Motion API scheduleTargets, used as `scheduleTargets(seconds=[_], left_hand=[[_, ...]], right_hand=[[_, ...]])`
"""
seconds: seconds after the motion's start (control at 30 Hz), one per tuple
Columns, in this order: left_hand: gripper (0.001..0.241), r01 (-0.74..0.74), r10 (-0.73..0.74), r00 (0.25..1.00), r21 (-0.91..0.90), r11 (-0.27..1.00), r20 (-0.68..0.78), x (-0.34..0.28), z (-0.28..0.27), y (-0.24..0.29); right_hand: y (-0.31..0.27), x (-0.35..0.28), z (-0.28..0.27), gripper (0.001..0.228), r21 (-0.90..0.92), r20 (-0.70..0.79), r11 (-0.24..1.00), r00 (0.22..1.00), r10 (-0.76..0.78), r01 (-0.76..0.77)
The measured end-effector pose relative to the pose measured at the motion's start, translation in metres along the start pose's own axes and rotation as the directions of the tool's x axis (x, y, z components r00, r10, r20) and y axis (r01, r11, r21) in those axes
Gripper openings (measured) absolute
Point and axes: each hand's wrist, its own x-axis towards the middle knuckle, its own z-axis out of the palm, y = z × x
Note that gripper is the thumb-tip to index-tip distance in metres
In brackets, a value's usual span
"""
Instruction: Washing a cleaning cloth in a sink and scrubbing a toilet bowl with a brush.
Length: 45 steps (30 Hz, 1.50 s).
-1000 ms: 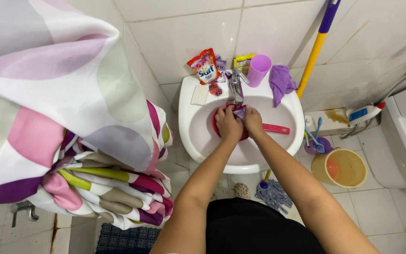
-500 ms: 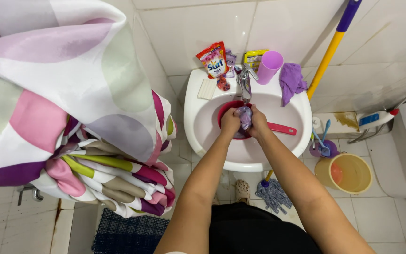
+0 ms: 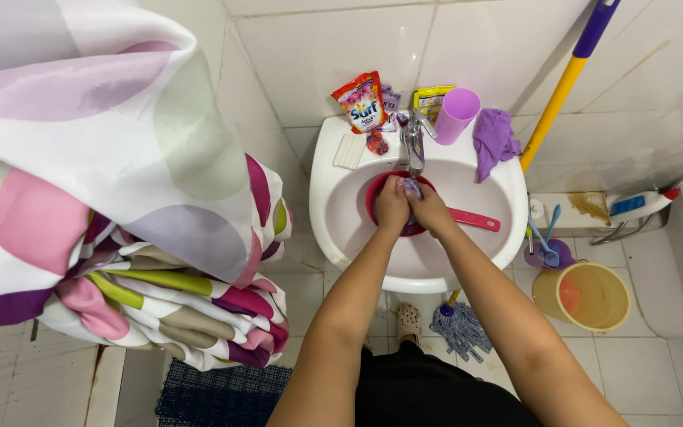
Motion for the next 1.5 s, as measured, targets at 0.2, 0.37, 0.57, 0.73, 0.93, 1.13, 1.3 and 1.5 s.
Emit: scheduleTargets(seconds=[0.2,0.37,0.57,0.73,0.93,1.13,1.3,1.5], left_hand=[[0.031,-0.037,0.039,0.998,0.051,0.998,-0.044,0.002,0.024,-0.032],[0.048,0.190,-0.169,0.973,-0.130,0.973,0.157,0.024,0.054,-0.080],[0.041,0.253,-0.250,0.968,-0.099,0.962,0.035,0.024,0.041,-0.058],[0.030,0.125,-0.166,0.964,-0.195,0.973,-0.207,0.002,0.026,0.002],[0.027,0.154,-0.155,0.987,-0.033,0.988,-0.039,-0.006,0.017,0.032],[0.025,-0.177,0.189,0.972,0.093,0.980,-0.140,0.000,0.052,-0.035],[0.029,-0.080,0.079,0.989,-0.002,0.997,-0.129,0.008,0.037,-0.006],[0.028,0.364,-0.254,0.918,-0.397,0.843,0.304,0.031,0.042,-0.019]], right_hand=[[0.051,0.052,0.022,0.037,-0.060,-0.212,0.994,0.972,-0.097,0.086],[0.034,0.057,0.024,0.037,0.445,-0.122,0.887,0.973,0.194,-0.121],[0.042,0.040,0.027,0.032,0.448,-0.036,0.884,0.986,0.164,-0.131],[0.004,0.009,0.019,0.033,0.557,0.015,0.805,0.972,0.236,-0.205],[0.056,0.060,0.015,0.032,0.731,0.515,0.343,0.807,0.291,-0.590],[0.094,0.075,0.023,0.023,0.871,0.476,0.135,0.879,0.004,-0.473],[-0.007,0.000,0.012,0.031,0.835,0.258,0.448,0.946,0.196,-0.320],[0.015,0.040,0.017,0.046,0.639,0.018,0.715,0.936,0.352,-0.282]])
